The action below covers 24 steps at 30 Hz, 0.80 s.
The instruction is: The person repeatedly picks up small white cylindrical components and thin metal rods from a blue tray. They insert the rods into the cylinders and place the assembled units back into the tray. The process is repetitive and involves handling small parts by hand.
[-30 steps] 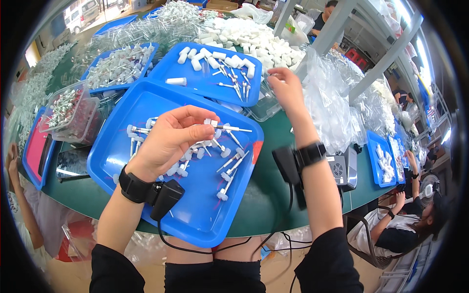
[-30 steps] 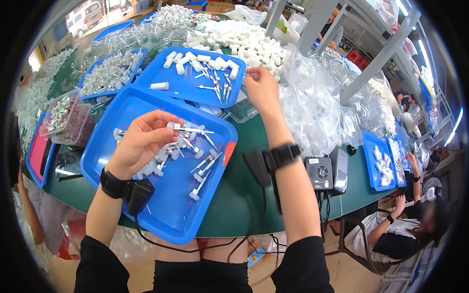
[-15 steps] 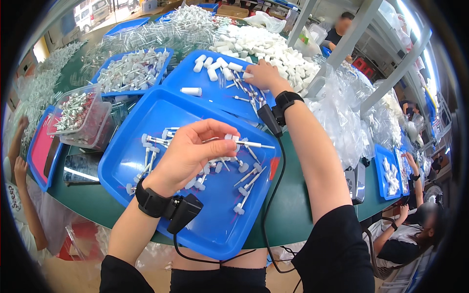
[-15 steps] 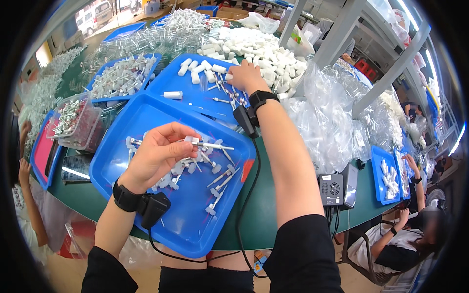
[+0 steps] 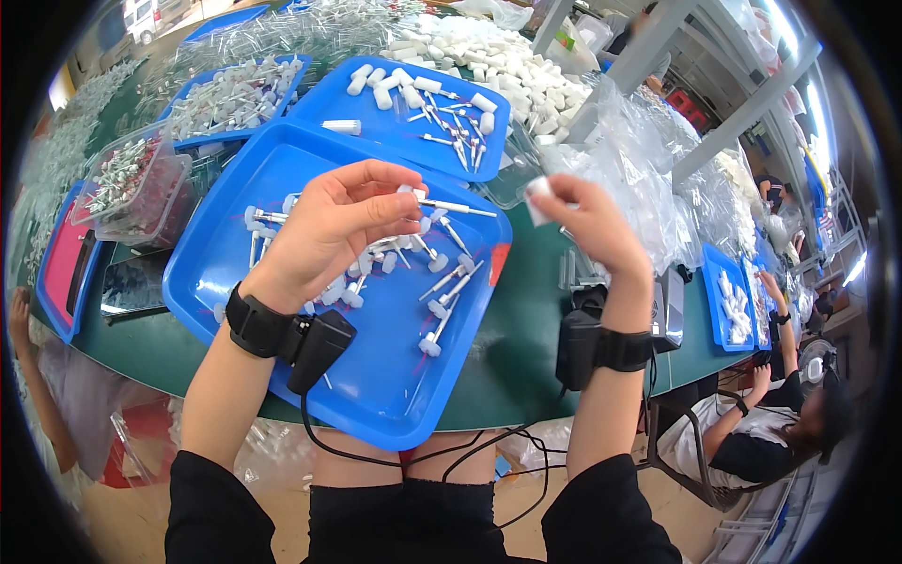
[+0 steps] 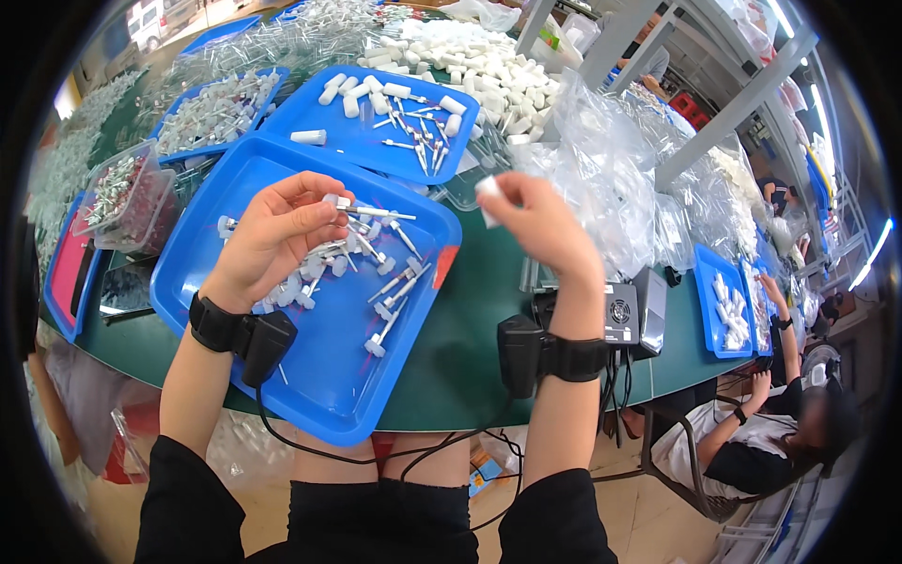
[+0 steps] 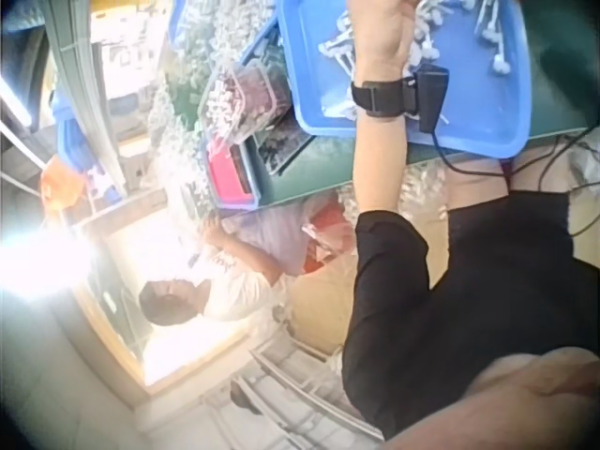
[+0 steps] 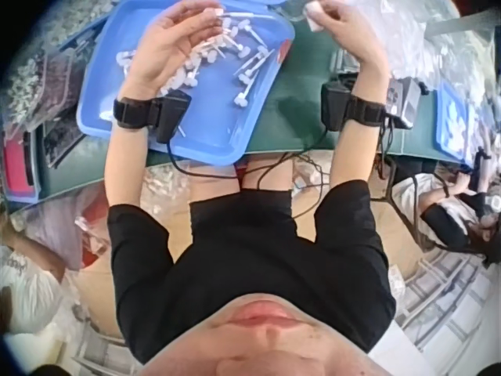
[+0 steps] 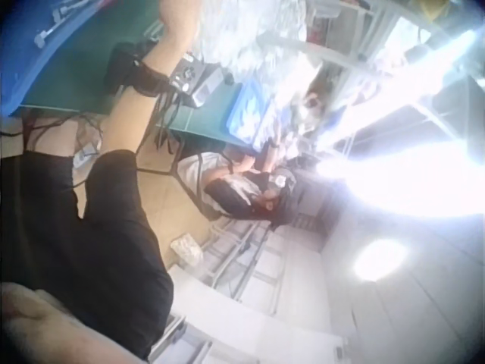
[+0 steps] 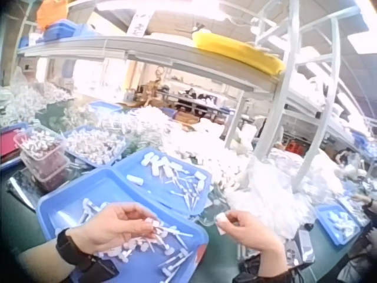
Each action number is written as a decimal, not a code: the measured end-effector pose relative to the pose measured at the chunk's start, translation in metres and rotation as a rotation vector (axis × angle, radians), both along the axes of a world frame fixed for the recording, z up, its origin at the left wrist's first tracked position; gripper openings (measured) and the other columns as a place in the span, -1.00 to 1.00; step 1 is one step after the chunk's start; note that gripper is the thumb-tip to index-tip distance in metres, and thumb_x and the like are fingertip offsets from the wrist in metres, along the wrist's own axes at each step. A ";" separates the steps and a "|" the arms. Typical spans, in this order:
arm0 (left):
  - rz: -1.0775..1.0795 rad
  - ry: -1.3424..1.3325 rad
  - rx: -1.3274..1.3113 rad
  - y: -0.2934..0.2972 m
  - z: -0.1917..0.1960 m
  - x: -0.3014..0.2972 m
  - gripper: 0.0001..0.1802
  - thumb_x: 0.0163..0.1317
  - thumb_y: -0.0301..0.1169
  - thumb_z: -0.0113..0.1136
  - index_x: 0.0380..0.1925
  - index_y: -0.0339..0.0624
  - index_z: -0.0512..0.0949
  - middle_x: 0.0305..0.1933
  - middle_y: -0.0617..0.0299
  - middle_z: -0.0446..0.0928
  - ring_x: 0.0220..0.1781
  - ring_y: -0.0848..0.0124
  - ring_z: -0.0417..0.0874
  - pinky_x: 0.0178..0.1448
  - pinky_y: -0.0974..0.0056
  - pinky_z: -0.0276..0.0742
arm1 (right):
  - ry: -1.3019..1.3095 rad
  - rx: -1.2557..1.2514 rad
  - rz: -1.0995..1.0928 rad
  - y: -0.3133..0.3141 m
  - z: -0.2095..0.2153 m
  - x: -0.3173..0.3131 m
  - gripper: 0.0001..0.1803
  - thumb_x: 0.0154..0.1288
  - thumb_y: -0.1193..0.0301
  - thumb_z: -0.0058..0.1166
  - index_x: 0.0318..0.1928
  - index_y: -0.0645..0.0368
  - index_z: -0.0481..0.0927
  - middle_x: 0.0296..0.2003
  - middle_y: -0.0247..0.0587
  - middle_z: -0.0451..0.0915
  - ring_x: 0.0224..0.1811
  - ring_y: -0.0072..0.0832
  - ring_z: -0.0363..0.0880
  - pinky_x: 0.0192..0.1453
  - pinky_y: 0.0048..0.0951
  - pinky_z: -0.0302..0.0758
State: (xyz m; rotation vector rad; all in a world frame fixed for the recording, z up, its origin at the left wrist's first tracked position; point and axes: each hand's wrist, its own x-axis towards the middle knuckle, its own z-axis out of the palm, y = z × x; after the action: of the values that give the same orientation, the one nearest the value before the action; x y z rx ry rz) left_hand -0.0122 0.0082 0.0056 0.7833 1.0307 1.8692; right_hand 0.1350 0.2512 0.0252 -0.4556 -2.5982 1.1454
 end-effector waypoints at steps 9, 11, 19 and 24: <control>0.041 0.058 0.000 0.001 0.005 0.004 -0.78 0.10 -0.58 0.16 -0.20 -0.30 0.47 -0.11 0.09 0.51 -0.14 0.42 0.57 0.01 0.35 0.49 | 0.383 -0.064 -0.090 -0.019 -0.038 0.005 -0.67 0.24 0.33 0.01 -0.09 0.31 0.48 -0.33 -0.21 0.58 -0.29 -0.57 0.50 -0.14 -0.56 0.39; 0.120 0.130 0.001 -0.001 0.005 0.004 -0.78 0.07 -0.63 0.17 -0.23 -0.31 0.47 -0.10 0.08 0.51 -0.12 0.41 0.57 0.02 0.35 0.49 | 0.429 -0.352 0.068 -0.043 -0.024 0.004 -0.72 0.25 0.45 0.01 -0.06 0.33 0.44 -0.32 -0.23 0.59 -0.27 -0.63 0.52 -0.16 -0.60 0.40; 0.172 0.263 -0.049 0.000 0.006 0.007 -0.79 0.03 -0.69 0.17 -0.30 -0.30 0.48 -0.12 0.06 0.52 -0.11 0.40 0.57 0.02 0.35 0.50 | 0.456 -0.243 0.106 -0.065 -0.026 0.009 -0.74 0.05 0.55 0.20 -0.19 0.29 0.53 -0.36 -0.27 0.60 -0.33 -0.61 0.55 -0.24 -0.61 0.46; 0.221 0.358 -0.079 0.002 0.006 0.007 -0.81 0.03 -0.68 0.17 -0.31 -0.31 0.49 -0.13 0.05 0.53 -0.12 0.39 0.59 0.00 0.34 0.51 | 0.487 -0.324 0.126 -0.067 -0.024 0.011 -0.72 0.00 0.58 0.22 -0.19 0.28 0.56 -0.37 -0.27 0.60 -0.36 -0.61 0.55 -0.32 -0.60 0.48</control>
State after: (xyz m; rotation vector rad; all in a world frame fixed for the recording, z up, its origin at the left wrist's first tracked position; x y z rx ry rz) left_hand -0.0053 0.0097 0.0113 1.0156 1.4567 1.8972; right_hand 0.1462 0.1841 0.0016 -0.0563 -2.0542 1.5085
